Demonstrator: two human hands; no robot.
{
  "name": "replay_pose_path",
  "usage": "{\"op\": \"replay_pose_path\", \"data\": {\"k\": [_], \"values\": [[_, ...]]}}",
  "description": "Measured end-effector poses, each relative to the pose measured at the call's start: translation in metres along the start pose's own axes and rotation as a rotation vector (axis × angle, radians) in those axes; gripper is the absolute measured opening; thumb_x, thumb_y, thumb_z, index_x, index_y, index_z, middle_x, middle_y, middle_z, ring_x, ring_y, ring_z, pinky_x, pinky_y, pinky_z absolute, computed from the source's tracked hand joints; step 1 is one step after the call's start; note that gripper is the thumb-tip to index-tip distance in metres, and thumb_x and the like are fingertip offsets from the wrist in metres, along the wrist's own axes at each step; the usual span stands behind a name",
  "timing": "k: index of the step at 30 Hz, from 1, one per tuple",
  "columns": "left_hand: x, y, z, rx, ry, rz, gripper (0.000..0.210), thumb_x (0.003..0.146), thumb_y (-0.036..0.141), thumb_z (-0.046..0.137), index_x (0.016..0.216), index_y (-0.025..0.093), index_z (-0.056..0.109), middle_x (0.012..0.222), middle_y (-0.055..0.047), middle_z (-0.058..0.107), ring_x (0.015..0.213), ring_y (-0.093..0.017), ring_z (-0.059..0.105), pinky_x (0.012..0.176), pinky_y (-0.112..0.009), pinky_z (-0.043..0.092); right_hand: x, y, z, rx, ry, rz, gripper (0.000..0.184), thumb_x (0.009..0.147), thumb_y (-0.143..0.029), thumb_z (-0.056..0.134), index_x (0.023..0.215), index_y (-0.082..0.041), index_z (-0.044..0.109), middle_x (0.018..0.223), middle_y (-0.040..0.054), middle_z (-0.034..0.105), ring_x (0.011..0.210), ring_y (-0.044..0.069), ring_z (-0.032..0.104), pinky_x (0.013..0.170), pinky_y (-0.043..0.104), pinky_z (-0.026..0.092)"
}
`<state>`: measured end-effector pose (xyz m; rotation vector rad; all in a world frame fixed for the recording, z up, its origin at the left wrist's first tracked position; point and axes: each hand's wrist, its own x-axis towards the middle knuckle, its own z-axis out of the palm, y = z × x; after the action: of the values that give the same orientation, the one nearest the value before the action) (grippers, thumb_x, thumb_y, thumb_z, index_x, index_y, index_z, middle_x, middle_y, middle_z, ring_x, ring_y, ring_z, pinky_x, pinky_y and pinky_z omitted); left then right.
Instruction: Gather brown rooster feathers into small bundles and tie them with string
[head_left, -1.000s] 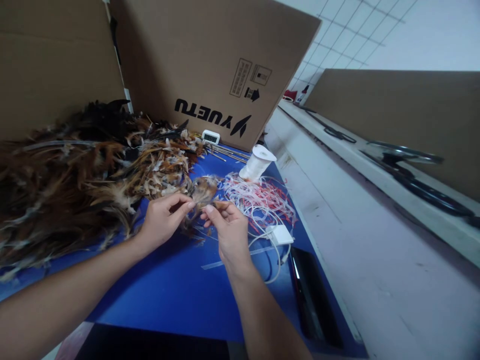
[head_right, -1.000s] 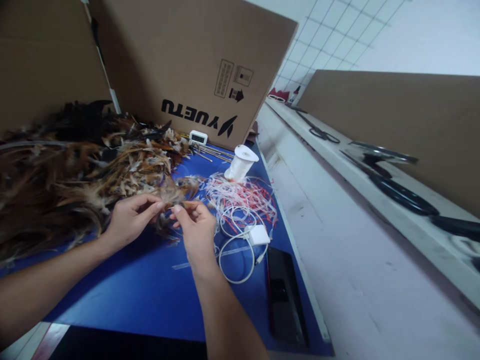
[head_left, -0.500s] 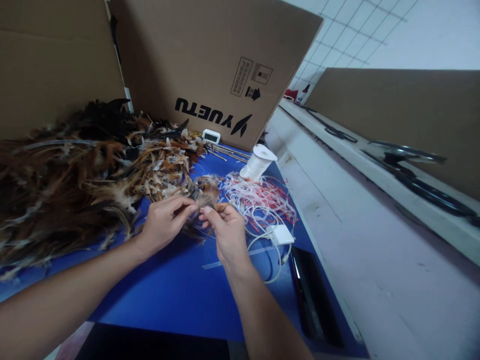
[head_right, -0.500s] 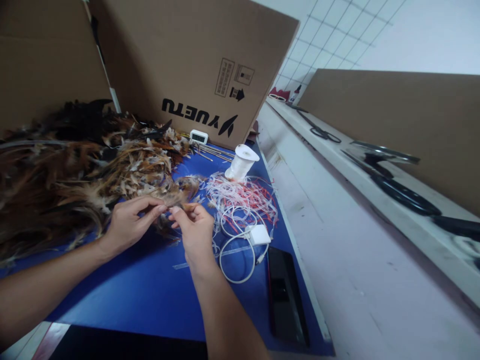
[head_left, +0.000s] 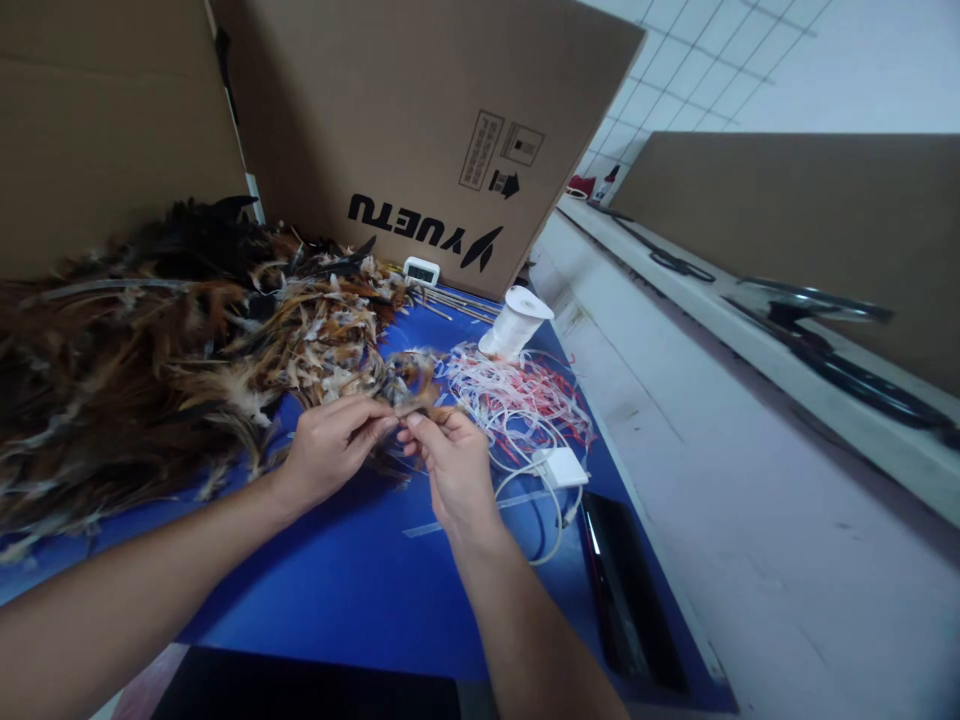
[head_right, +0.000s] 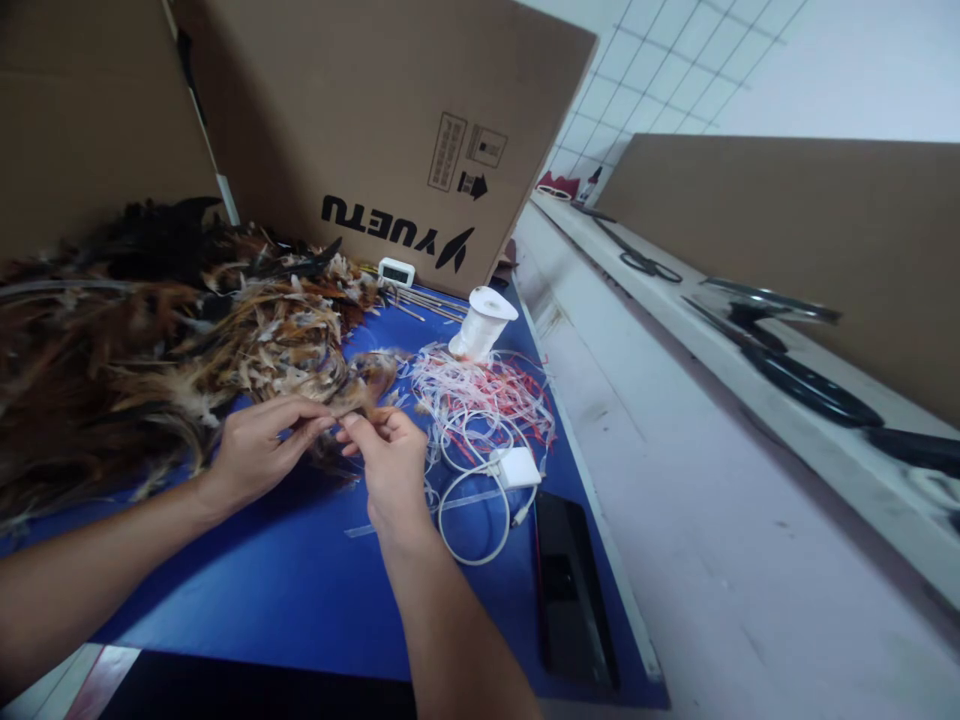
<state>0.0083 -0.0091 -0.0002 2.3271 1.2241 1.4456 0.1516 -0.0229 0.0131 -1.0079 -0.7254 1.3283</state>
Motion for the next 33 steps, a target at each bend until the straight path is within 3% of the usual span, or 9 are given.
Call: {"op": "replay_pose_path", "data": {"k": [7,16,26,33], "values": [[0.002,-0.002,0.001,-0.002,0.002,0.049,0.015,0.086,0.023,0.058,0.078,0.02,0.071,0.077,-0.005,0.075,0.07,-0.015,0.069,0.069,-0.023,0.053,0.0,0.001,0.001,0.05,-0.015,0.071,0.019,0.059,-0.02,0.076,0.068,-0.015,0.062,0.059,-0.0026,0.064,0.055,0.009,0.058,0.05,0.02,0.043],[0.003,-0.003,-0.002,0.007,-0.024,-0.014,0.016,0.086,0.024,0.056,0.078,0.02,0.069,0.077,-0.004,0.074,0.071,-0.015,0.067,0.069,-0.023,0.05,-0.001,0.001,0.0,0.003,-0.045,0.076,0.018,0.062,-0.025,0.074,0.068,-0.016,0.06,0.063,-0.0007,0.065,0.056,0.01,0.058,0.05,0.02,0.043],[0.007,-0.014,-0.004,-0.168,-0.002,-0.347,0.022,0.087,0.034,0.055,0.073,0.019,0.065,0.049,0.004,0.058,0.047,-0.011,0.053,0.055,-0.021,0.041,0.004,0.008,-0.009,-0.413,-0.103,-0.142,0.011,0.069,-0.027,0.07,0.065,-0.019,0.064,0.057,-0.0043,0.061,0.052,0.01,0.051,0.054,0.023,0.043],[0.014,-0.018,-0.006,-0.485,0.077,-0.545,0.02,0.083,0.032,0.06,0.07,0.018,0.064,0.049,0.003,0.056,0.044,-0.009,0.049,0.048,-0.02,0.039,0.018,0.003,-0.022,-0.507,0.018,-0.258,0.007,0.07,-0.026,0.067,0.066,-0.02,0.064,0.058,-0.0047,0.06,0.054,0.012,0.052,0.056,0.024,0.042]]}}
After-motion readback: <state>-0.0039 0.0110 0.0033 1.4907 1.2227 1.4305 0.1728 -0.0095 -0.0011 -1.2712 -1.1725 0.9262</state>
